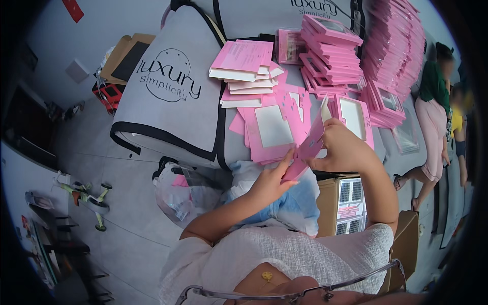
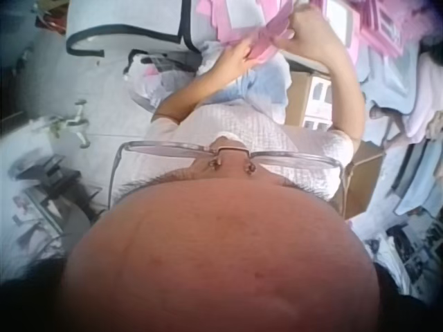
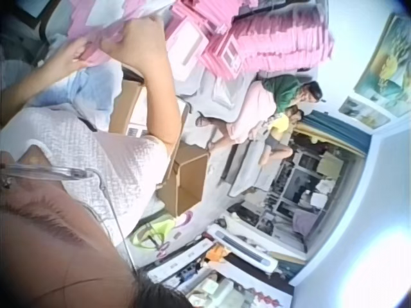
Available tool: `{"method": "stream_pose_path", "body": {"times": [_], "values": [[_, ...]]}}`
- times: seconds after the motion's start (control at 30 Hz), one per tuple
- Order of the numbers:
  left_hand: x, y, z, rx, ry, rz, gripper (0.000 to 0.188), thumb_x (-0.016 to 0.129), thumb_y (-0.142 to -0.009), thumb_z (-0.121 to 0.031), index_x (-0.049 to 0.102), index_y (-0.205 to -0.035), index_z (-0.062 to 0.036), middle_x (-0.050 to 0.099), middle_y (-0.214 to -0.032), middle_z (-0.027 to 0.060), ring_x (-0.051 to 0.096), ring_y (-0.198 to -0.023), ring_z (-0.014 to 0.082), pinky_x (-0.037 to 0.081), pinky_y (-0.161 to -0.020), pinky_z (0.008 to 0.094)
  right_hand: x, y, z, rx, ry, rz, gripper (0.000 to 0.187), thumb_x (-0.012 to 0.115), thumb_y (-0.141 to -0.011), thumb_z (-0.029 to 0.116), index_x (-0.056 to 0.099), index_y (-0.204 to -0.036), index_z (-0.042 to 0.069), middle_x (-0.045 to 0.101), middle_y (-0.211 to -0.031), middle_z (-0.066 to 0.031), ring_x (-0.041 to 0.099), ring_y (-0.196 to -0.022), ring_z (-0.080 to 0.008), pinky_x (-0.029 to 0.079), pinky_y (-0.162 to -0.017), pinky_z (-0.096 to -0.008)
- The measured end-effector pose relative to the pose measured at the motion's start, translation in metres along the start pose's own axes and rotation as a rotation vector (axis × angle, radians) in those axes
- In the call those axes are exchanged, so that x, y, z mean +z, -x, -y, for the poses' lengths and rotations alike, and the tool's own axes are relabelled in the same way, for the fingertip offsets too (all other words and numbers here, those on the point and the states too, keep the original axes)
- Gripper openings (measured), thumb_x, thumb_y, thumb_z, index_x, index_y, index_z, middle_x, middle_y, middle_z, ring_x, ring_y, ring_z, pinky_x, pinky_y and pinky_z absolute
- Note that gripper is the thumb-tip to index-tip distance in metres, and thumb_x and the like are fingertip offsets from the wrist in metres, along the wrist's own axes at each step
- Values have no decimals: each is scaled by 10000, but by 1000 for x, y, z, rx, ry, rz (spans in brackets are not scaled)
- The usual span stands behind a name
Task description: The person inserts a white paper insert into a pink cardboard sleeve and places the completed pack on a growing stack. This process is repeated continuously with multiple identical items.
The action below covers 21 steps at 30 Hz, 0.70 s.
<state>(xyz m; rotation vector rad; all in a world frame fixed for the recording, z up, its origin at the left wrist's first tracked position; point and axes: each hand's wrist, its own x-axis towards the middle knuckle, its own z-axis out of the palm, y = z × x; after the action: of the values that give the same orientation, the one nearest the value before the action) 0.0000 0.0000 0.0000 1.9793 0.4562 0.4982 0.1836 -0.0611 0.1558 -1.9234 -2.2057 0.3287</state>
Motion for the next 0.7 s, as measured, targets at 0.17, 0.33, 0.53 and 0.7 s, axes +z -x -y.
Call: {"method": "stream_pose_path", "body": {"times": [0.17,0.33,0.53,0.7], "values": [[-2,-6,2,34,21,28,811,704,-787,-101,232,-1447,-103,595,-803,132,588,-707,120,465,-666,242,15,-3,-24,-122,-218,-11,246,736,-662,268,651,-659,37,453,-470,-144,470,-561,-324,384,-791,-359],[-1,-4,-9,64,-53,-9,770,693,-788,-74,269,-1431,-81,608,-837,142,591,-734,116,475,-683,239,12,-1,-31,-150,-241,69,336,744,-682,296,596,-621,1,447,-484,-134,455,-563,-321,364,-826,-348],[9,-4,-4,28,110,-12,636,659,-835,-105,334,-1374,-22,646,-916,130,625,-804,116,488,-714,248,13,-11,-30,-196,-198,-34,287,757,-662,255,585,-687,26,555,-675,-103,518,-753,-289,353,-882,-355],[22,-7,-4,21,311,-158,491,614,-883,-210,417,-1273,14,656,-774,137,662,-701,198,491,-635,290,7,-40,-16,-71,-51,161,280,772,-645,273,651,-755,46,644,-824,-105,567,-900,-260,415,-831,-357]]}}
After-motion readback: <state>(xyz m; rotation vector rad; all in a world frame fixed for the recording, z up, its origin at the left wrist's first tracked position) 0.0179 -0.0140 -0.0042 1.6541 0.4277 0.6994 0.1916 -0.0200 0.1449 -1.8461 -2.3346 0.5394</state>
